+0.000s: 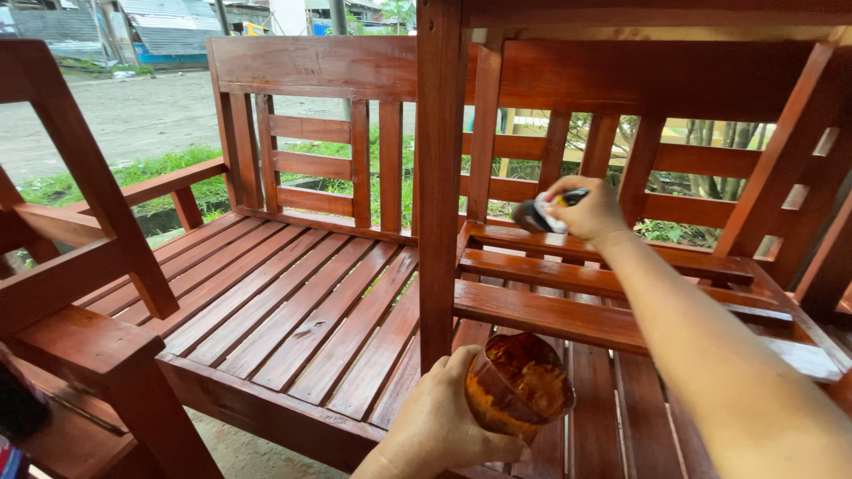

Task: The person applies reddish-brown wood stain with a brush to a wooden bench and a slatted table, holding a container of stain in one hand. They dip the brush, coat the bench slats and legs, reposition the table, and continue brushing the table frame and legs.

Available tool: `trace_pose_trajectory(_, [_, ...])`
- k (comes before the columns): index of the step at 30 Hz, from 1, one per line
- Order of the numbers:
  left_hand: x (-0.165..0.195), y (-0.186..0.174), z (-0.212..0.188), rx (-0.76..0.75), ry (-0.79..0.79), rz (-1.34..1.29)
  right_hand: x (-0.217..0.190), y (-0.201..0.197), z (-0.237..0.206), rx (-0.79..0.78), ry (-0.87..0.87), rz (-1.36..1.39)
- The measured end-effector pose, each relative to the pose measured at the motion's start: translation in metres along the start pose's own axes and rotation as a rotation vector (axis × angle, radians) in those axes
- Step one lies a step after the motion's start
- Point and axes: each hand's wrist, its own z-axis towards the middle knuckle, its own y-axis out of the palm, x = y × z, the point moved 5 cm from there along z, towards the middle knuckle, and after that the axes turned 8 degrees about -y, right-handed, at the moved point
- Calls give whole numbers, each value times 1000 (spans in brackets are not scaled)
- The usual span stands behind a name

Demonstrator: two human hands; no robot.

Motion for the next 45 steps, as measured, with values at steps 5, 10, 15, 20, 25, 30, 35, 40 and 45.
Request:
trace_pose_trajectory(5, [-8, -16, -8, 70, 47, -48, -39, 56, 13, -82, -222, 139])
trace_pose_trajectory(10, [-12, -23, -5, 57, -22, -67, -31, 76, 14, -76, -179, 83])
trace_pose_trajectory(15, [-6, -20, 1, 77, 43, -45, -28, 69, 22, -118, -237, -135])
trace_pose_trajectory(20, [2, -24, 8, 110, 167, -181, -36, 83, 17, -115, -319, -85])
trace_pose_trajectory(25, [-2, -24, 8, 100, 156, -154, -36, 83, 11, -9, -439, -71])
trace_pose_trajectory(30, [-10, -27, 10, 108, 87, -116, -55, 61, 36, 134, -689, -144])
trace_pose_trajectory(35, [-6, -30, 8, 109, 120, -151, -89, 42, 65, 263, -871, -268])
trace_pose_trajectory(40, [-6, -38, 8, 96, 123, -181, -104, 20, 86, 403, -875, -298])
trace_pose_trajectory(45, [-2, -39, 8, 93, 130, -146, -110, 20, 83, 400, -972, -375])
